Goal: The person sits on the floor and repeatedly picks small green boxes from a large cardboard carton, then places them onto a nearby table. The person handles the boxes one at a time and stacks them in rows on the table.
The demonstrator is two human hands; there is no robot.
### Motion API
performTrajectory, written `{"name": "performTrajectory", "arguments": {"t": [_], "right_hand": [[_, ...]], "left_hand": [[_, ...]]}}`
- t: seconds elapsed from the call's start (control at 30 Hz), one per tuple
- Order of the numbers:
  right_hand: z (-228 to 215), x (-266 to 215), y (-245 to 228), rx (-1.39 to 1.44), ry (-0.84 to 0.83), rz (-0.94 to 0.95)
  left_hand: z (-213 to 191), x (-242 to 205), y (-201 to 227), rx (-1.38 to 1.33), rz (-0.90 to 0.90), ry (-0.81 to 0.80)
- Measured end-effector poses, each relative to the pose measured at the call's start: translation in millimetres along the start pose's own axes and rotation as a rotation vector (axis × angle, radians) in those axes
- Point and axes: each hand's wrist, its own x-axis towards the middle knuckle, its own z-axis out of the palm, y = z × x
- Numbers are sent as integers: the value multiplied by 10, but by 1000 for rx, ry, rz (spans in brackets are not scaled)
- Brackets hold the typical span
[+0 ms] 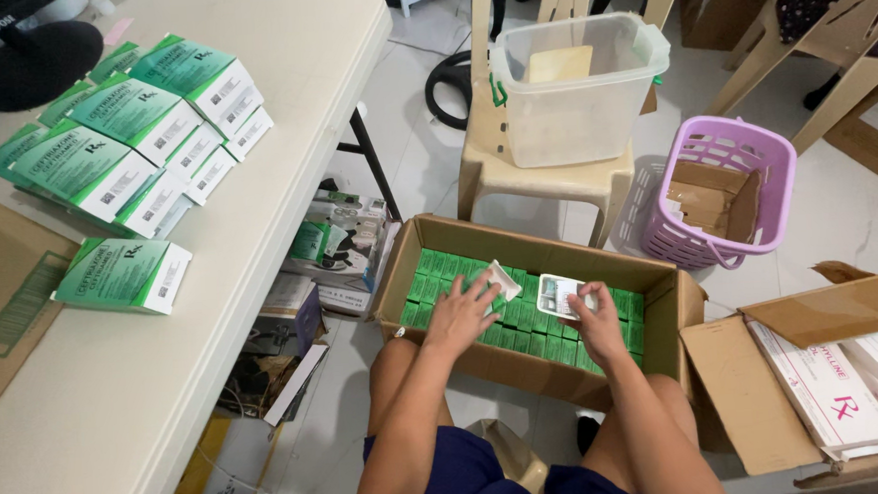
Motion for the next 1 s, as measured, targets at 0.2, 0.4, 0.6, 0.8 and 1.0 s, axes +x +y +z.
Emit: {"name": "performTrajectory", "arguments": {"t": [0.2, 0.4, 0.6, 0.8, 1.0], "right_hand": [[272, -231, -248, 217, -87, 14], [322, -160, -31, 150, -69, -71], [148, -97, 183, -355, -48, -148], [140, -125, 1, -644, -145, -106], [172, -156, 138, -566, -291, -51]], "left_hand": [[140, 28, 132, 102, 127, -78], [196, 17, 242, -28, 214, -2], [211, -32, 244, 95, 294, 4], [347, -95, 269, 70, 379, 40], [586, -88, 287, 30, 409, 58]]}}
